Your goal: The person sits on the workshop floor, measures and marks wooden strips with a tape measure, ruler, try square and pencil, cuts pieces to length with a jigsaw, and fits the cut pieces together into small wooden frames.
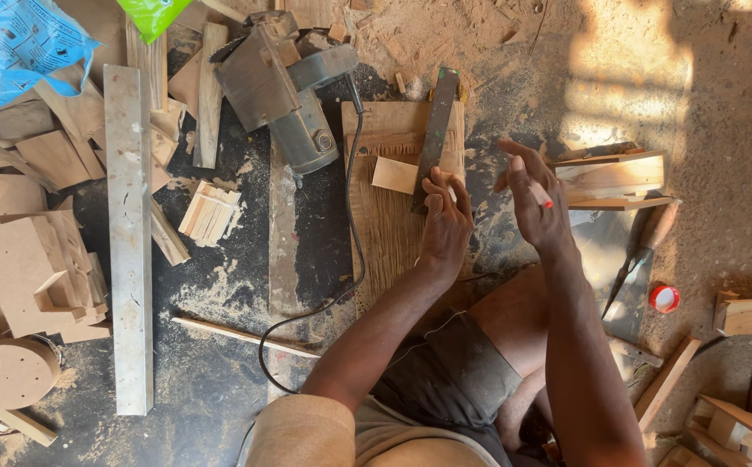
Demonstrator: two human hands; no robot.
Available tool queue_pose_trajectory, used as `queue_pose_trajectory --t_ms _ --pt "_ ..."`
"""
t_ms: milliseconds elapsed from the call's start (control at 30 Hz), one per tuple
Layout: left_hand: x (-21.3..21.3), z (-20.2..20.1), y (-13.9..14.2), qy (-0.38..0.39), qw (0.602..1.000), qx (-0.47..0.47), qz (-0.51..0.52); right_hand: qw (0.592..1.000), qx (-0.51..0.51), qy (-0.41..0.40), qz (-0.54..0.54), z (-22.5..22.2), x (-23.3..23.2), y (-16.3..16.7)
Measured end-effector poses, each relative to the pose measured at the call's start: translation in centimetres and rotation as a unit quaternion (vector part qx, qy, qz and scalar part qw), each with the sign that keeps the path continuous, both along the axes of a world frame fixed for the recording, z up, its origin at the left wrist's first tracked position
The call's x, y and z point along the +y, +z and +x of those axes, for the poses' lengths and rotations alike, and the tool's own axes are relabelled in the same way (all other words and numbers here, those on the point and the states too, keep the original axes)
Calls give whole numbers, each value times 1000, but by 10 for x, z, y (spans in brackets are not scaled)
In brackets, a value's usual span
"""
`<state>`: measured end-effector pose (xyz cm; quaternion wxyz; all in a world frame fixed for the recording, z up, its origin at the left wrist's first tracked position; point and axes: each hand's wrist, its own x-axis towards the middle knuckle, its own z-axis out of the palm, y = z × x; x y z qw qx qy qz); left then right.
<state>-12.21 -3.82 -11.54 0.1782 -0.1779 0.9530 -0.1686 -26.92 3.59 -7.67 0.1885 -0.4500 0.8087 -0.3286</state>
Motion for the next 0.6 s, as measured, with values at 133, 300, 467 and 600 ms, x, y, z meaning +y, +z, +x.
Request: queue_pose_trajectory --t_ms 133,300,467,600 --pt "2 -4 -7 2 1000 -6 -9 993 -83 83 -18 10 -36 5" --pt "11 -7 -35 9 997 60 49 979 -29 199 -18 29 -81 -6" --pt "12 -5 -34 19 990 136 -37 978 -23 202 51 40 -98 0" --pt "6 -4 -17 14 992 111 -55 978 1 191 81 48 -101 24"
